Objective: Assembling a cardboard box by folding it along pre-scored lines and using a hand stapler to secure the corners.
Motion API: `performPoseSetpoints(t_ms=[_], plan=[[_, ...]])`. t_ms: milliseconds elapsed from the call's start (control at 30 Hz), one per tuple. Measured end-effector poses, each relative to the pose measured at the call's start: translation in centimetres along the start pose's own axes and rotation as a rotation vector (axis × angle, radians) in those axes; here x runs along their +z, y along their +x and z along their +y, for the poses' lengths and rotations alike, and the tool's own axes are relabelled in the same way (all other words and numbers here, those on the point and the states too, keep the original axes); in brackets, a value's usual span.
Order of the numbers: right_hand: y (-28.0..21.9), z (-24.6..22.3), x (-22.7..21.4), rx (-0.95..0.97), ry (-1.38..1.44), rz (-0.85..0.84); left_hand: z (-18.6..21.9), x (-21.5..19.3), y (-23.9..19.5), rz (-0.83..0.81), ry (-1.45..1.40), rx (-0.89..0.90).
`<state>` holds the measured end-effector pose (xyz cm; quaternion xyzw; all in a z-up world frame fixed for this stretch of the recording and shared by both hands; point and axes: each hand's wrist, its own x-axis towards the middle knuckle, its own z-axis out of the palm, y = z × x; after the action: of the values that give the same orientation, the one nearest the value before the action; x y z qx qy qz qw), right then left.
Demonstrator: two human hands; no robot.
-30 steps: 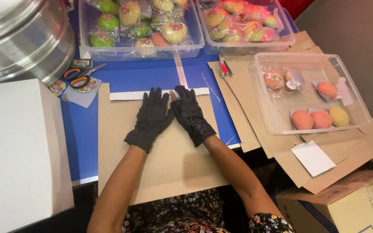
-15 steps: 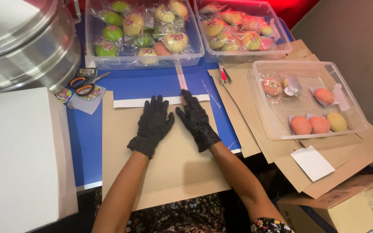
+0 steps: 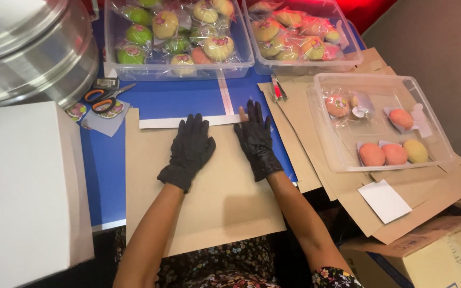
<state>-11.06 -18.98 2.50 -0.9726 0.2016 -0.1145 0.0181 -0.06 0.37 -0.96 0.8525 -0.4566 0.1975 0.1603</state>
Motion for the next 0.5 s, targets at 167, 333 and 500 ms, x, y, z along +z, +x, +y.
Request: performPoseSetpoints(t_ms=[167, 333, 500], plan=[[1.3, -2.6, 3.3, -0.284, 0.070, -0.127, 0.1, 2.2, -1.1, 0.124, -0.008, 0.037], [1.4, -2.6, 2.6, -0.314, 0.098, -0.180, -4.2, -1.3, -1.3, 0.245, -0.063, -0.149], [1.2, -2.9, 1.4, -0.303, 0.160, -0.255, -12.8, -2.0, -5.0, 0.228, -0.050, -0.574]])
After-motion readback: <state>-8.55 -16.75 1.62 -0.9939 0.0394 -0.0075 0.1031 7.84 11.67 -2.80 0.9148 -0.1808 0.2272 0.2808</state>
